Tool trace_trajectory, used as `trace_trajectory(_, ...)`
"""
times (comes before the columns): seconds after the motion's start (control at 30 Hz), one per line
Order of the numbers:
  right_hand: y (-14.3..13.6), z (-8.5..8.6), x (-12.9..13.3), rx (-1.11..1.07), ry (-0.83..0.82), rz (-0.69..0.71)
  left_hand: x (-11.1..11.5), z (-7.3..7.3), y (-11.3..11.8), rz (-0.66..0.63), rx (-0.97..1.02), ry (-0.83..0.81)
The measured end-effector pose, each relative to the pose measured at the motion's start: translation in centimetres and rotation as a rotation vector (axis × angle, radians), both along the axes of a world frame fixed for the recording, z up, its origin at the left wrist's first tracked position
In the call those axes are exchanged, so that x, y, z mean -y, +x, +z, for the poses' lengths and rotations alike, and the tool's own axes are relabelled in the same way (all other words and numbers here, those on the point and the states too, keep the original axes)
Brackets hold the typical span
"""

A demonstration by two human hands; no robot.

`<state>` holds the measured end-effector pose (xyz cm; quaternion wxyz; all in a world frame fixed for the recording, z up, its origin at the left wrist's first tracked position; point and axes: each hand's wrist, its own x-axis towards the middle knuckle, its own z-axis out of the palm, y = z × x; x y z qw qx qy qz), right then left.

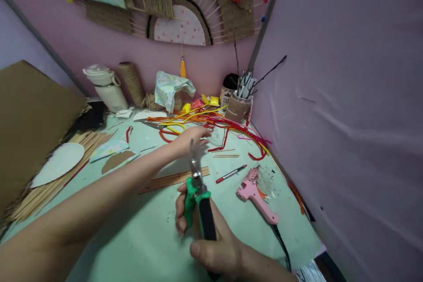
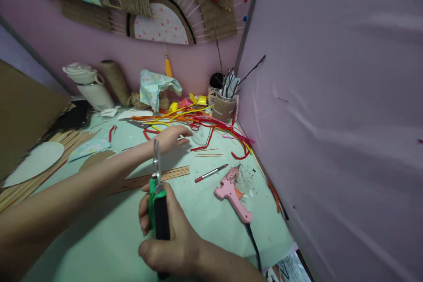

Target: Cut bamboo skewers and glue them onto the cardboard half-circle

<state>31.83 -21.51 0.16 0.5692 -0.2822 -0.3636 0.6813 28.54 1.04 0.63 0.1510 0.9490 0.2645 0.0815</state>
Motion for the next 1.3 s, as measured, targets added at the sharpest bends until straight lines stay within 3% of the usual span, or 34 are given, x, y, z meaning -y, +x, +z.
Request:
trace_trajectory(0.1, 0.1, -0.7, 0.1, -0.038, 0.041, -0.103, 0.4, -0.3, -5.3, 0.117, -0.058, -0.028)
trace_trajectory(0.2, 0.6, -0.7, -0.1, -0.101, 0.026, -0.182, 2.6, -0.9, -9.7, 0.167, -0.083, -0.050)
trace_trajectory(0.33, 1.3, 1.0, -0.9, -0.128, -0.054, -0.227, 5.2, -1.5, -12.7, 0.203, -0.119, -0.058)
trace_trajectory(0.53, 1.2, 2.3, -3.2, -0.074, -0.071, -0.209, 6.2, -2.4, -12.9, 0.229, -0.095, -0.113)
trace_trajectory(0.73, 0.8, 0.2, -4.9, -0.063, -0.115, -0.164, 6.9, -2.9, -12.8, 0.230, -0.078, -0.092)
trace_trajectory(0.87, 1.1, -1.2, -4.8, -0.061, -0.147, -0.101, 6.6, -2.4, -13.7, 0.286, 0.038, -0.055)
trace_trajectory(1.03, 1.0, -1.7, -4.0, 0.032, -0.252, 0.059, 6.6, -1.3, -15.4, 0.593, 0.123, -0.215)
trace_trajectory(1.1, 0.7, -1.3, -3.7, 0.113, -0.313, 0.151, 7.0, -1.4, -15.9, 0.652, 0.166, -0.257)
trace_trajectory(1.3, 0.1, -0.6, -3.3, 0.326, -0.404, 0.360, 7.9, -1.9, -16.5, 0.539, 0.397, -0.193)
